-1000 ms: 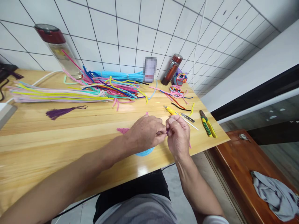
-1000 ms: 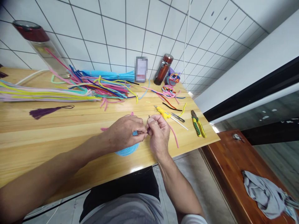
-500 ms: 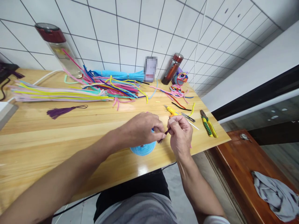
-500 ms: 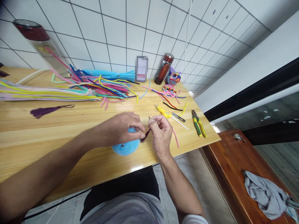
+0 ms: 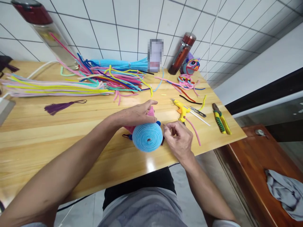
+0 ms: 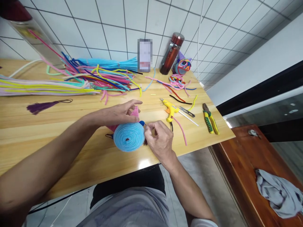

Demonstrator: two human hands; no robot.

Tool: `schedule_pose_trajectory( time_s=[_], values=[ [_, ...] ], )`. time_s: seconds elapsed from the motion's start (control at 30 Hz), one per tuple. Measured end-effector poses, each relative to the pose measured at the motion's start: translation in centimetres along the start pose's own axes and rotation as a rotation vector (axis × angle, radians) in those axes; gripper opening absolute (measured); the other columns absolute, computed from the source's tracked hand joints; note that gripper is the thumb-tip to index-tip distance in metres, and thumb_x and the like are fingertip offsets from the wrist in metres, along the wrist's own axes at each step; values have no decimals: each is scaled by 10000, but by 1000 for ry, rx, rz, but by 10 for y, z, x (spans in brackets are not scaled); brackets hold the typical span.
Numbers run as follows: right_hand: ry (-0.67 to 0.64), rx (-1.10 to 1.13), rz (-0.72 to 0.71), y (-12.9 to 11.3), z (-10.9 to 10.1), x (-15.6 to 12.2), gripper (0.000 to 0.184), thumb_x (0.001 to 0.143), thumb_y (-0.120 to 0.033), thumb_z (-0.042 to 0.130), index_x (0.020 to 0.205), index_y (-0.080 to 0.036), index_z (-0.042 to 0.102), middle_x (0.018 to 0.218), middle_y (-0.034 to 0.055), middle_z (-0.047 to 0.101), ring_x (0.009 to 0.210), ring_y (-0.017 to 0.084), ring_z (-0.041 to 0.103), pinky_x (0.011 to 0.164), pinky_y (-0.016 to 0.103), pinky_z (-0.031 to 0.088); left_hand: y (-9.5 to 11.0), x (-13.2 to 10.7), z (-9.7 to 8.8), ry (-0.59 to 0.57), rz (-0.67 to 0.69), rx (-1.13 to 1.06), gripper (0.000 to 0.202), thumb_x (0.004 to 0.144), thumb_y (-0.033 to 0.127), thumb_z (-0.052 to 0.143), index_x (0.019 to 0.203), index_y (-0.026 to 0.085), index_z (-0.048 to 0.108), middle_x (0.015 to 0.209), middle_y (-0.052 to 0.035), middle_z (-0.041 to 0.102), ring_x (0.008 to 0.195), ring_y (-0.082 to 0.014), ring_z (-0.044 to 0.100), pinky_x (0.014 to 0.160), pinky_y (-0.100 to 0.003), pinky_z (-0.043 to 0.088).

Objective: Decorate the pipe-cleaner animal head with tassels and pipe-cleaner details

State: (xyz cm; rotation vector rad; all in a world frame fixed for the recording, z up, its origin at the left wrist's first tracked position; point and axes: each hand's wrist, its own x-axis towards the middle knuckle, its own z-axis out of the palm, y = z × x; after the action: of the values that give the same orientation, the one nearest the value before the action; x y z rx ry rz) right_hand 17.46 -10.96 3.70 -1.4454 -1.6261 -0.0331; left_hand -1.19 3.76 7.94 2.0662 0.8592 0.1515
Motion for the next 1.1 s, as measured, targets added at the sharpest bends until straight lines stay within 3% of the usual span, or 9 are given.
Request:
schedule_pose_trajectory(
  time_s=[0.17, 0.3, 0.67, 1.1],
  values=[
    [-46, -41, -86, 5, 3, 0, 182, 962, -117, 640, 833, -241, 673, 713, -15, 689, 594, 137, 565, 597, 301, 426, -6, 1, 1, -53, 18, -243, 922, 821, 379, 702, 1658, 154, 388, 1267, -156, 792, 1059, -255, 785, 828, -319, 591],
    [-77, -67, -124, 7, 3, -3, 171, 971, -122, 637, 868, -249, 686, 727, -7, 704, 607, 148, 595, 597, 304, 448, -7, 2, 3, -114, -12, -351, 939, 801, 317, 705, 1660, 148, 365, 1226, -141, 814, 986, -242, 796, 778, -319, 586],
    [-74, -112, -265, -2, -2, 7, 195, 936, -74, 630, 853, -246, 668, 712, 1, 703, 635, 168, 617, 632, 318, 474, -9, 5, 7, -73, -40, -231, 701, 812, 369, 714, 1468, 162, 582, 1097, -100, 840, 950, -252, 785, 711, -316, 557],
    [-246, -104, -279, -4, -6, 14, 223, 927, -65, 592, 805, -244, 648, 718, -2, 697, 657, 166, 628, 669, 315, 482, -3, 4, 4, -49, 1, -107, 599, 788, 374, 690, 1357, 187, 694, 1097, -71, 839, 987, -245, 772, 764, -305, 563]
  ],
)
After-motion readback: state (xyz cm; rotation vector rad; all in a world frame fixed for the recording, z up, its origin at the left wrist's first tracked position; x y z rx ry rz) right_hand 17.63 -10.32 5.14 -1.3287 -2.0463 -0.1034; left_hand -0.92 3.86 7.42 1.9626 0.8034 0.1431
